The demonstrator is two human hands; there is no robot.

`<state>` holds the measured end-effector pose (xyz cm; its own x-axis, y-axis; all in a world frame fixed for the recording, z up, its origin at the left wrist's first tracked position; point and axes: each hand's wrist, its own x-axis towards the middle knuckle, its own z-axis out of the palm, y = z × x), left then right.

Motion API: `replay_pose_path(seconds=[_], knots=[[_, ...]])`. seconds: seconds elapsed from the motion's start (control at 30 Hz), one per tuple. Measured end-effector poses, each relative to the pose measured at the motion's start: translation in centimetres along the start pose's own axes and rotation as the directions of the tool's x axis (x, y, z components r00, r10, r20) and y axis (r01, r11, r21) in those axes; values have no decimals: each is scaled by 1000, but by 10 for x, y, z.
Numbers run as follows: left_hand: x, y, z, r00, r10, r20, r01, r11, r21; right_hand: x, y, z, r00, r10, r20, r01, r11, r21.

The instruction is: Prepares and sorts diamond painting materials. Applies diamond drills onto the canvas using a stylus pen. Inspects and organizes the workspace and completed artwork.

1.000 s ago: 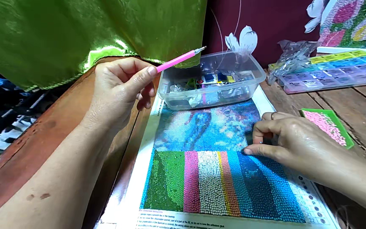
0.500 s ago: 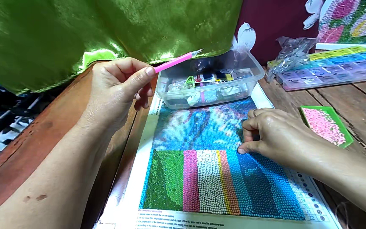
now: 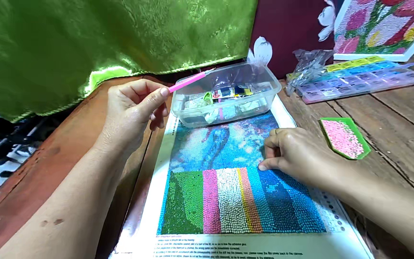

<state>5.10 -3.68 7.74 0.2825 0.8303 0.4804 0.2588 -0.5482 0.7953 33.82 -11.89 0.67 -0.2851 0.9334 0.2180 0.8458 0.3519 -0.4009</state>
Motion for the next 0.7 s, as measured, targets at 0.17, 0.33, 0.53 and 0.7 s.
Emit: replay_pose_path(seconds=[0.17, 0.33, 0.53, 0.7], knots=[[0, -4, 0, 1000, -3, 17, 3, 1000, 27, 5, -2, -13, 991, 125, 52, -132, 976, 171], [0, -6, -1, 1000, -4, 8, 4, 1000, 30, 1, -7, -13, 987, 135, 86, -142, 987, 79], [-1, -5, 1, 1000, -2, 18, 1, 999, 45, 5, -10, -8, 982, 130, 137, -133, 991, 10], [-1, -7, 0, 1000, -2, 16, 1, 999, 43, 7, -15, -9, 976, 119, 184, -95, 986, -136]])
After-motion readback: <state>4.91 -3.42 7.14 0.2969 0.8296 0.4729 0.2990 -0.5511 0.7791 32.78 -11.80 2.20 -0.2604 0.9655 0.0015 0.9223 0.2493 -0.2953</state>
